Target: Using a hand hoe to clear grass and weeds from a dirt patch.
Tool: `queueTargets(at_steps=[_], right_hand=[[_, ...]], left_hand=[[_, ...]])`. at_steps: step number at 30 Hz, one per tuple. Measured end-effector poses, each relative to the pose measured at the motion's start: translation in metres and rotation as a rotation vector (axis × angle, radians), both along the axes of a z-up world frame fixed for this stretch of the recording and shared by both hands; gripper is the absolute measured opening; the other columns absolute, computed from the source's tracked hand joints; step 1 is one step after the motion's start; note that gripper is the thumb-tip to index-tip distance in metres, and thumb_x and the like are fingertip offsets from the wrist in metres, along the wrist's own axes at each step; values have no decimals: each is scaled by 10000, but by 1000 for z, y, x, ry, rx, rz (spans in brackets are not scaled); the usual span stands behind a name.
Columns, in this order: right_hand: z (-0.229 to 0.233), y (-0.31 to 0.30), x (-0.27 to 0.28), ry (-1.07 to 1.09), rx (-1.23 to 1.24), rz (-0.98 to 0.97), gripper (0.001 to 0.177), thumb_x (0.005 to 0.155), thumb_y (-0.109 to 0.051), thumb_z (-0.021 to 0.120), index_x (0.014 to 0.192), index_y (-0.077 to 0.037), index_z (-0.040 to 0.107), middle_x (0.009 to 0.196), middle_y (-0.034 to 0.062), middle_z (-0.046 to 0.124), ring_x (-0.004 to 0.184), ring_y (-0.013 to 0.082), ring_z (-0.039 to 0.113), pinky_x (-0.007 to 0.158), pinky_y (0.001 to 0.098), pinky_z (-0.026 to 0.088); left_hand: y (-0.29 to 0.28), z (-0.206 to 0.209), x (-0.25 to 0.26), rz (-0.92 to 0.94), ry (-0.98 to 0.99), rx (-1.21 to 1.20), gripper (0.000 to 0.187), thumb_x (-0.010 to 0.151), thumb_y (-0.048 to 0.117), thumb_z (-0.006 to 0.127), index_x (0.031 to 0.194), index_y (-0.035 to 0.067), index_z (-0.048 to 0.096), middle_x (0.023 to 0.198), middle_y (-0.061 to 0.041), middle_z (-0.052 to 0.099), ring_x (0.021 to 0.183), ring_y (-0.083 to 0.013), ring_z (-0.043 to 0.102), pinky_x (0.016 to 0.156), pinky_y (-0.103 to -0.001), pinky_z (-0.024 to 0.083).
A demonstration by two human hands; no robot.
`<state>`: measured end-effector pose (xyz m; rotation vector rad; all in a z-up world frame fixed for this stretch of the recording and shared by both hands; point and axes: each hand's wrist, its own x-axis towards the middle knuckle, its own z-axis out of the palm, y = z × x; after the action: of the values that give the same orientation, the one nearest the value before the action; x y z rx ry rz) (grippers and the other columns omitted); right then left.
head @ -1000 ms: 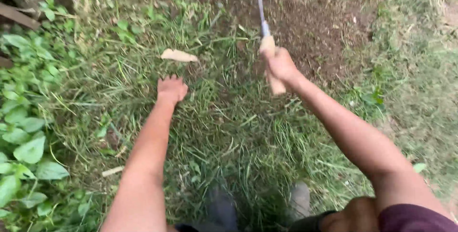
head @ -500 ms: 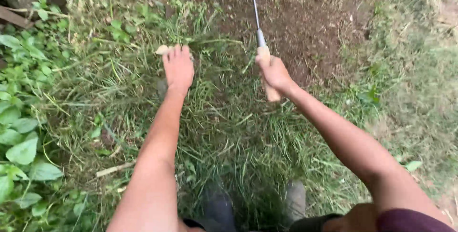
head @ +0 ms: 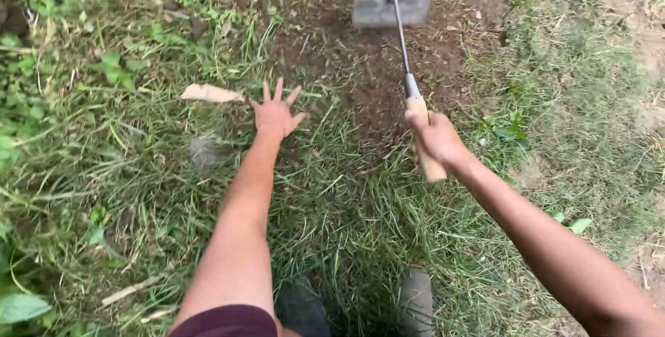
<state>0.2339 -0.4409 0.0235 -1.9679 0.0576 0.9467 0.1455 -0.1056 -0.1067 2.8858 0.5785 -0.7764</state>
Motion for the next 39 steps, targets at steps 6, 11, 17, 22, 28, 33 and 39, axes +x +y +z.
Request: queueTargets(at_steps=[6,11,17,22,28,33,39], right_hand=[[-35,1,32,-46,-83,-29,418,1026,-434,549,1080,-21,593,701,59,601,520,168,601,441,345,521],[-40,8,28,73,27,16,412,1054,-400,521,1173,-5,537,744,50,610,513,160,576,450,325,538],[-46,35,28,29,61,54,432,1036,-394,553,1121,29,548,729,83,613,501,183,597,432,336,530],[-48,66,26,-10,150,70,414,1018,-388,594,1062,22,558,747,100,632,523,178,637,438,338,562],[-46,81,16,-56,215,141,373,1007,-361,572,1076,5,602,793,56,657,537,150,623,434,342,563],[-6,69,8,-67,88,154,386,1029,-421,545,1076,-38,575,761,75,636,520,168,619,439,342,565],[-23,19,21,-73,140,81,403,1050,-412,567,1062,-9,579,686,71,597,510,192,607,420,354,515]], left_hand=[[48,-95,-66,-150,-151,252,513,1017,245,528,1525,316,524,1449,-115,582,1252,-350,615,952,-563,535],[99,-74,-154,3,-204,452,267,1034,263,552,974,156,789,933,-80,772,843,-275,750,658,-431,593],[114,4,-287,277,224,746,228,937,245,623,999,160,825,1017,-77,788,831,-256,755,537,-458,590],[125,126,-334,550,714,476,293,894,270,767,1168,171,805,1191,-58,780,975,-268,771,659,-477,631],[109,153,-246,447,309,766,297,1116,268,580,1069,77,802,970,-117,785,779,-221,775,620,-400,632],[-11,92,-143,15,594,124,1484,581,790,870,1628,431,-118,1709,-52,-193,1576,-427,-10,1167,-788,106],[39,-35,-186,102,600,331,1062,923,333,747,1718,311,43,1664,-144,362,1388,-443,538,1005,-739,456]])
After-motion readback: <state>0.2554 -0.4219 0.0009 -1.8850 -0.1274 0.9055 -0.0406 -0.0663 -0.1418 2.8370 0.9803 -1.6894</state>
